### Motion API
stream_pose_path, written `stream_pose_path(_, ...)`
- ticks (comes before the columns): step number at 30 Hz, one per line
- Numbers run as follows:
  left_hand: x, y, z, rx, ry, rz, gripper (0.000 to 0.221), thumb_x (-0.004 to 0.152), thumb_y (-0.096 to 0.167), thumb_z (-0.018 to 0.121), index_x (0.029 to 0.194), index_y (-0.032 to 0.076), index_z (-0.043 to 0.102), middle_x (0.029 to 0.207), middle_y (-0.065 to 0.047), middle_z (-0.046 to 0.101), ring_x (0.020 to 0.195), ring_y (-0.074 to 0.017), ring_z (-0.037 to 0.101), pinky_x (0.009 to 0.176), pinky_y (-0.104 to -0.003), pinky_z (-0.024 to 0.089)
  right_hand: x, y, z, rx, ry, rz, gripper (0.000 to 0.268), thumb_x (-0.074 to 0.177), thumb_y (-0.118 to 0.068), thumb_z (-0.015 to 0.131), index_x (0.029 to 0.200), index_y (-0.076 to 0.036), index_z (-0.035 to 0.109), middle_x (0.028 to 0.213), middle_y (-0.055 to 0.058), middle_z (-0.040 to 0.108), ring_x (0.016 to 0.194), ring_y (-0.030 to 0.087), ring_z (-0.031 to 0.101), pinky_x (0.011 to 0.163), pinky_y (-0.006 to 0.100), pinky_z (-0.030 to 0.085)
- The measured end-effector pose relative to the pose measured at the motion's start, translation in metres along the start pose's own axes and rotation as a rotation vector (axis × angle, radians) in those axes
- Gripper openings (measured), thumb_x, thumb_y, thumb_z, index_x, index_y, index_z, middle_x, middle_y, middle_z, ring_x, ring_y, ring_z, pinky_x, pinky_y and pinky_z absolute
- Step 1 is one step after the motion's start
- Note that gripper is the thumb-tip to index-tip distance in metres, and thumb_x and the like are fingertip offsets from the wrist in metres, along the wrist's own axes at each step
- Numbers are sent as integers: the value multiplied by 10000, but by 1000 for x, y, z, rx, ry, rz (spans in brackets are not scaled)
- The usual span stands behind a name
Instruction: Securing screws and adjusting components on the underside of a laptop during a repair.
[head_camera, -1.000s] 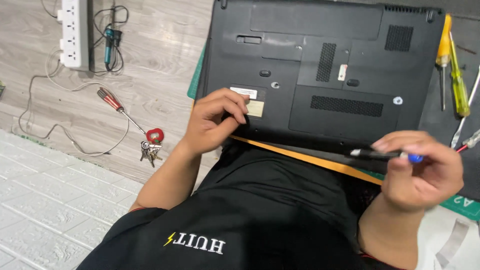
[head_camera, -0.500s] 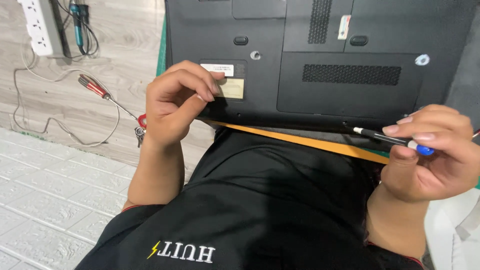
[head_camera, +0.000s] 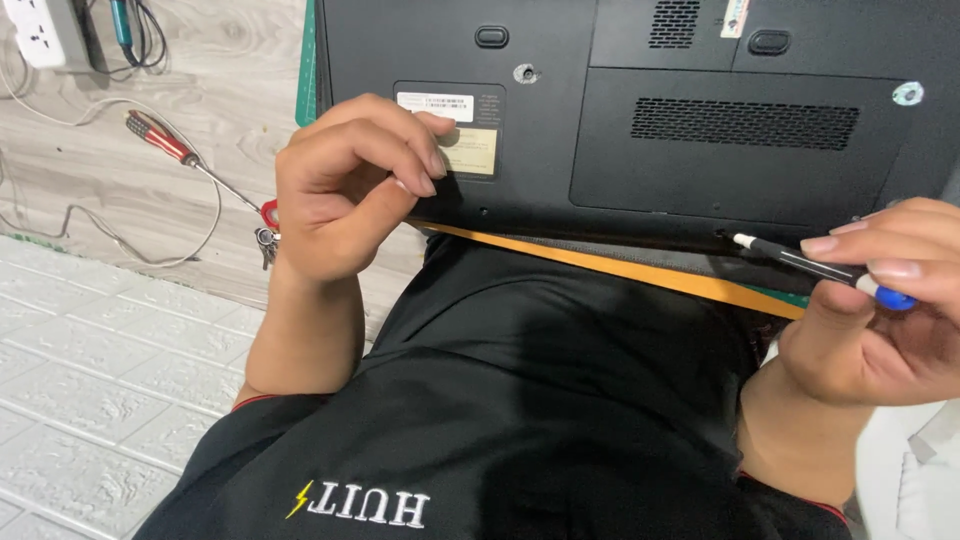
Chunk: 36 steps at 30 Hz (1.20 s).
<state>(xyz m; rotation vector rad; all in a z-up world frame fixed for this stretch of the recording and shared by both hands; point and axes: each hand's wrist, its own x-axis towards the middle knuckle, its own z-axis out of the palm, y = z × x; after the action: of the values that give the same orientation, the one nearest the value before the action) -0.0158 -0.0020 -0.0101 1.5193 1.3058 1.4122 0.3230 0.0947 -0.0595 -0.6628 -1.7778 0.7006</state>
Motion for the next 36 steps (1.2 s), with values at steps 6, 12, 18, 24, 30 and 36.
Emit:
stream_pose_path(6,1,2,1,9,-8,-2,135,935,-91,541,875,16,596,876,-143,593,862,-219,594,1024,-461,600,0,-7,-2,-50,-69,-40,210,1112,-189,536,1013,-31,440,838,232,641,743,395,534,807,550,417)
stream_pose_path(12,1,1,1,4,-13,5,112,950,-60,546,877,2,605,881,-158,599,855,-232,598,1034,-460,589,6,-21,1,-57,-168,-28,267,1020,205,408,942,-43,470,852,195,672,728,394,530,772,566,444)
stream_pose_path(18,2,3,2,15,-6,-7,117,947,-45,542,861,5,605,869,-157,606,856,-239,598,1029,-468,586,3,-39,3,-149,-222,121,251,1127,-113,425,958,52,507,1012,294,603,944,492,586,988,615,409)
stream_pose_path(24,1,-1,0,31,-25,7,124,959,-42,538,871,8,611,897,-163,618,894,-267,620,1033,-457,575,-37,6,-30,-142,-56,-6,382,985,-153,768,971,144,529,814,277,475,746,450,452,780,583,388)
stream_pose_path(30,2,1,0,43,-34,22,130,948,-63,531,868,3,609,889,-166,616,880,-264,612,1027,-463,577,-9,-42,-6,-209,-161,175,132,1130,321,491,1076,224,563,947,358,548,932,516,554,878,558,429)
stream_pose_path(36,3,2,0,46,-22,9,136,937,-80,526,863,1,606,886,-162,616,882,-264,609,1020,-461,580,13,-59,11,-231,-212,114,212,1142,178,545,962,67,543,977,279,624,904,497,625,990,638,451)
